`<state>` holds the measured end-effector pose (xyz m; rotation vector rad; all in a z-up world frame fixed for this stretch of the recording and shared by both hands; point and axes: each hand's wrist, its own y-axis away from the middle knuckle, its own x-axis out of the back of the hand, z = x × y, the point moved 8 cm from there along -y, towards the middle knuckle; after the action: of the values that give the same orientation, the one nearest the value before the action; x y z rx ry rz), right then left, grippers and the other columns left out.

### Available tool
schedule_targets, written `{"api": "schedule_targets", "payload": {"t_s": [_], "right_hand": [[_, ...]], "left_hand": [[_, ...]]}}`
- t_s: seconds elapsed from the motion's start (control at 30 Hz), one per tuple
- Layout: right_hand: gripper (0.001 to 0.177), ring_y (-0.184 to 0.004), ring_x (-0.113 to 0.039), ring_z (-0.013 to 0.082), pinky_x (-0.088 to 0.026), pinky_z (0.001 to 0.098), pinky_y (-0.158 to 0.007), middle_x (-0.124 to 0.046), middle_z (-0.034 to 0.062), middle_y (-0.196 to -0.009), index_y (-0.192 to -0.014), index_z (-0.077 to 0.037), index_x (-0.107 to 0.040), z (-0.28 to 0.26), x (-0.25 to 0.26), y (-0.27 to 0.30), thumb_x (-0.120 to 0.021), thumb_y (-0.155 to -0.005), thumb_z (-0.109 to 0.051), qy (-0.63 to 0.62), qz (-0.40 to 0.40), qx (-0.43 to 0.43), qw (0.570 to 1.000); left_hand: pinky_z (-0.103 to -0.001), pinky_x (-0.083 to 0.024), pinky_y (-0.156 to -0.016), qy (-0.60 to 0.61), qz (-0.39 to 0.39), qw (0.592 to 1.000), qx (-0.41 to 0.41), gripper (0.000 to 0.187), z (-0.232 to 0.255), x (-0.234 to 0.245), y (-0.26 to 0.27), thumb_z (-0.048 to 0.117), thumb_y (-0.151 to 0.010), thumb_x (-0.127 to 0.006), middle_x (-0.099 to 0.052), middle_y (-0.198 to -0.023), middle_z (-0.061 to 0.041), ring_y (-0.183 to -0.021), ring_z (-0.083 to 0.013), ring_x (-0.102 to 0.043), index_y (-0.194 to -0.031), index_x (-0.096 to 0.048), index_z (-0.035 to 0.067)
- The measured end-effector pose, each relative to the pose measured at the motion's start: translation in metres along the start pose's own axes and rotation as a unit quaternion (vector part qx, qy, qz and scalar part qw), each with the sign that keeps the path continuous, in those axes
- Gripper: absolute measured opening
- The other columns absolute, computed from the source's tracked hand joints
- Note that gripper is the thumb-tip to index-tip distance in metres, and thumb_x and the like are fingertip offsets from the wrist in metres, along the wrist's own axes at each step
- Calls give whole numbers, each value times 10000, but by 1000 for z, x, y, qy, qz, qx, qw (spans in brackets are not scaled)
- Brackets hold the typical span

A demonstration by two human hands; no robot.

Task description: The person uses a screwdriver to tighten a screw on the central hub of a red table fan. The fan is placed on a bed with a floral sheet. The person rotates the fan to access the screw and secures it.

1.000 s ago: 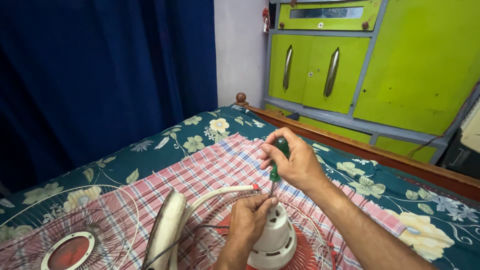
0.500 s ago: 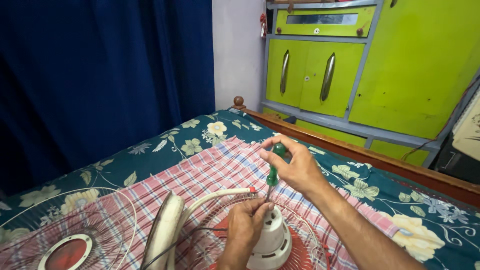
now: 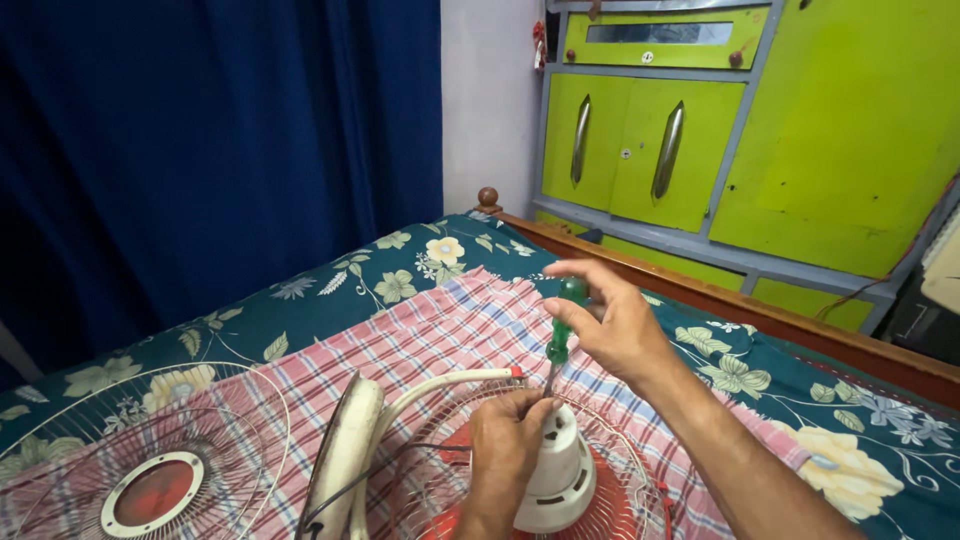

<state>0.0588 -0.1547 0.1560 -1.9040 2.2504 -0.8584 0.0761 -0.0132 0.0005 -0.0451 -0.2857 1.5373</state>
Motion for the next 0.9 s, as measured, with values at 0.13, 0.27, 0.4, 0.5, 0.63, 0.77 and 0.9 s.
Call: {"api": "schedule_targets", "payload": {"t_s": [0.13,0.27,0.4,0.5,0.63,0.77,0.9], "right_hand": [[359,-563,-644,78,-486,235,-419,-727,86,-883,-1092,-70,-644,-1,3,4,-836,-799,-148,31,79,-29,996],[288,-474,-538,113,-391,254,-362,-734,169,-893,-1120,-12,-687,0,-2,5,-790,-878,-128,-33,75,-24,996],[338,-449,-590,86,-395,219,-345,-787,77,-951,-1213,-64,-683,1,-14,3,-665,-898,-186,-152,-25,-64,986],[366,-469,-608,72,-457,214,-380,-764,59,-930,-1251,-82,-679,0,-17,1,-673,-899,-183,-110,-37,-79,990],[331,-444,-539,93,-413,239,-372,-651,102,-772,-1160,12,-700,6,-14,1,-805,-893,-152,-72,14,-71,995],[350,-470,-511,64,-386,219,-387,-631,52,-712,-1167,-45,-760,5,1,8,-855,-845,-144,-27,76,-14,997],[360,-438,-591,102,-368,238,-340,-726,47,-773,-1162,-48,-627,8,4,9,-779,-852,-150,-95,75,-39,992]], "left_hand": [[-292,-572,-635,15,7,1000,8,189,-8,-3,2,220,-821,-785,-804,-740,-72,-624,-138,-732,-928,-836,73],[-287,-579,-649,31,25,999,-18,226,-3,-3,0,200,-799,-809,-806,-769,-74,-651,-126,-736,-975,-815,58],[-316,-548,-630,27,-11,1000,-7,235,5,0,4,261,-872,-748,-792,-736,-94,-633,-133,-684,-1018,-826,93],[-321,-541,-637,0,-7,1000,-17,242,9,3,5,283,-883,-737,-776,-734,-100,-629,-140,-686,-1018,-821,100],[-338,-528,-622,-20,9,1000,-14,237,7,4,6,289,-869,-759,-756,-705,-111,-600,-168,-675,-946,-825,74],[-357,-523,-599,-3,28,1000,3,235,2,-2,5,288,-828,-797,-751,-671,-110,-568,-187,-661,-888,-824,63],[-336,-538,-614,-4,55,998,2,232,-3,0,4,274,-791,-831,-757,-676,-102,-589,-169,-685,-853,-821,51]]}}
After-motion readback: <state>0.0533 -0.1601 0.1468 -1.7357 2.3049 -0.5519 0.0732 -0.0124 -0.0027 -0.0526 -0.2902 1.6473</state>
